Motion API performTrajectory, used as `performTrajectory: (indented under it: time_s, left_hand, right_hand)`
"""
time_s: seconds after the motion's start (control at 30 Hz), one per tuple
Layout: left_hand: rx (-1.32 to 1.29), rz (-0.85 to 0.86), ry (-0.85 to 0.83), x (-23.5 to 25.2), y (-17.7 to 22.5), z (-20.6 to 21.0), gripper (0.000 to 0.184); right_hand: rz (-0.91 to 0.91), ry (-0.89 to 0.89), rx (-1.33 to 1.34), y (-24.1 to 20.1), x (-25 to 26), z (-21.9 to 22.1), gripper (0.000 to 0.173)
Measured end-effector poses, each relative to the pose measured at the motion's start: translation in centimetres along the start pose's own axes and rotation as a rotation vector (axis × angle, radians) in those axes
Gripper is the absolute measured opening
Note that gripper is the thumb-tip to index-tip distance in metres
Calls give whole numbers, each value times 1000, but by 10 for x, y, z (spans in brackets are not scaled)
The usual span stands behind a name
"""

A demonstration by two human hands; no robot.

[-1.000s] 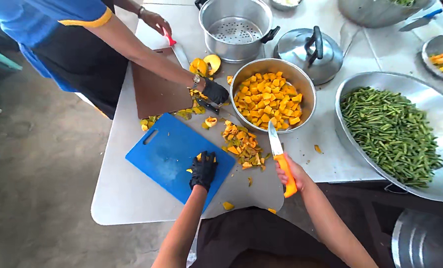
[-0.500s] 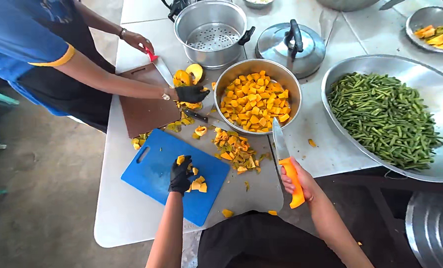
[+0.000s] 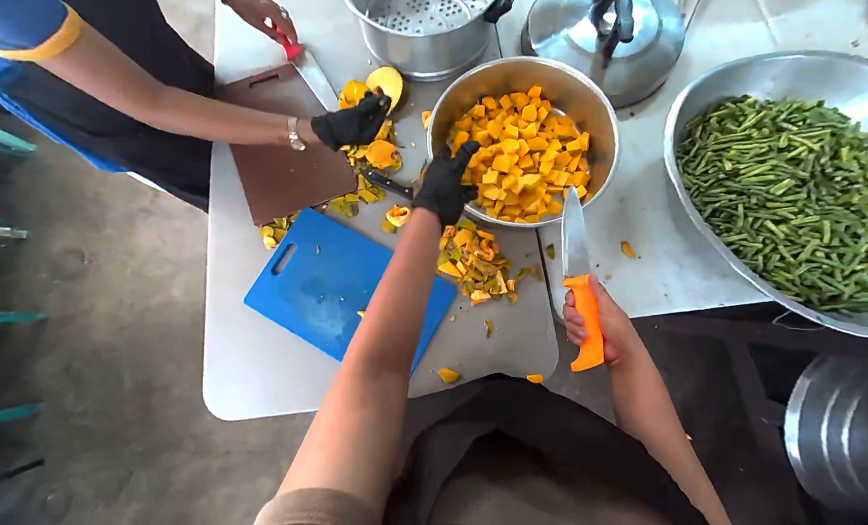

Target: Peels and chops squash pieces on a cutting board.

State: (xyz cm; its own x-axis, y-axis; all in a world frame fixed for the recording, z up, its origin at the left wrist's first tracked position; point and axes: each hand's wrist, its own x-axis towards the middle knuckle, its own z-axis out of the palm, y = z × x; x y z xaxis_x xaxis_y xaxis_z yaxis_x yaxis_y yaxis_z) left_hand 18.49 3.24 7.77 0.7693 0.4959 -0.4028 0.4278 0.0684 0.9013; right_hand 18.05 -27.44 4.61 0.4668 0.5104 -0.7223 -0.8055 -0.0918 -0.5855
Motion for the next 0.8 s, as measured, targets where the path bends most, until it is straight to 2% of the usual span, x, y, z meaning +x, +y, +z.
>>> performTrajectory:
  time_s: [0.07, 0.13, 0.23, 0.33, 0.4, 0.47, 0.53, 0.67, 0.8]
  left_hand:
    - [-189, -59, 119, -12, -17, -28, 49]
    - [-87, -59, 201, -33, -53, -65, 45]
    - [223, -58, 386, -79, -135, -109, 48]
    - [476, -68, 526, -123, -218, -115, 86]
    - [534, -48, 536, -142, -255, -93, 119]
    - [727, -5, 497, -147, -278, -67, 135]
    - [833, -5, 475, -141, -284, -52, 122]
    - [902, -6, 426, -127, -277, -45, 65]
    - [937, 69, 450, -122, -276, -46, 49]
  right_hand:
    - [19, 0, -12, 4, 3, -4, 61]
    - [40, 8, -49, 6, 8, -5, 59]
    - [60, 26, -123, 6, 13, 2, 58]
    - [61, 11, -164, 3, 19, 14, 58]
    - [62, -4, -200, 1, 21, 21, 57]
    - [71, -3, -236, 0, 22, 28, 57]
    - [81, -6, -265, -1, 20, 34, 56]
    - [82, 0, -315, -2, 13, 39, 53]
    - [89, 5, -302, 4, 12, 39, 53]
